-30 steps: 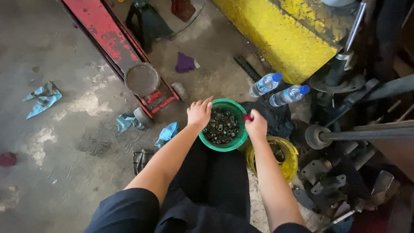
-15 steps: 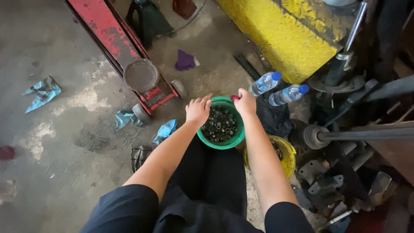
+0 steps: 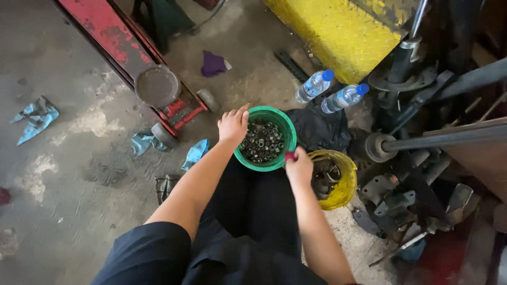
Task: The person sits and cleans small metal parts, including nuts and a metal rod, using a red cloth. They pick items from a green bucket, wipe them, and place them into a yellow bucket.
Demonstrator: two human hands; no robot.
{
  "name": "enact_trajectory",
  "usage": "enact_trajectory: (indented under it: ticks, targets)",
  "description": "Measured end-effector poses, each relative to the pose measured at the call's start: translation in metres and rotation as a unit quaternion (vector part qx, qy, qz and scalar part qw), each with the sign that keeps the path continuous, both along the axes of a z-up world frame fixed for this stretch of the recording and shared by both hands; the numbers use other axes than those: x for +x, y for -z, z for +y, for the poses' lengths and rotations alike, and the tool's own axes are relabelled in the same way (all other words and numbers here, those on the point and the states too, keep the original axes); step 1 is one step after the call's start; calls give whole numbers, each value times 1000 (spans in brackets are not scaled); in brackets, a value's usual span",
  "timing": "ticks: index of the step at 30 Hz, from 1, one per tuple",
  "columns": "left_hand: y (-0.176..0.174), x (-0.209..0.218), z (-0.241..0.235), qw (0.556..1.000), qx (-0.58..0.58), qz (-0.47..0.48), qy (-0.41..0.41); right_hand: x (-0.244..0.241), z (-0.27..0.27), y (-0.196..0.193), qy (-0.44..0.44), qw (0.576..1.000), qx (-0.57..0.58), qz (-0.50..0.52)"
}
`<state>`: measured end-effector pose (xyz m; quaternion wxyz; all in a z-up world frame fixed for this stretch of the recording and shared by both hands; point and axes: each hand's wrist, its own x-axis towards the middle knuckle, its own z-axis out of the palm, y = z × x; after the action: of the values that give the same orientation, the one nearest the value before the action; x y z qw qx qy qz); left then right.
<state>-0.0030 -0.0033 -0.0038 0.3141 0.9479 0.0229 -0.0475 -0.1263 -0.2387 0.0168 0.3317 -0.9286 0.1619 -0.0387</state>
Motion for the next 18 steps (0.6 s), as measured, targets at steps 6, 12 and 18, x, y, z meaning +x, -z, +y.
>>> enact_trajectory:
  ticks: [6, 12, 18]
  targets:
    - [1, 1, 1, 1000, -3, 13, 2, -13, 7, 21, 67, 998, 1, -5]
    - [8, 3, 1, 1000, 5, 6, -4, 51, -29, 35, 31, 996, -37, -70]
    - [2, -1, 0, 1000, 6, 1, -6, 61, -34, 32, 11, 997, -55, -59]
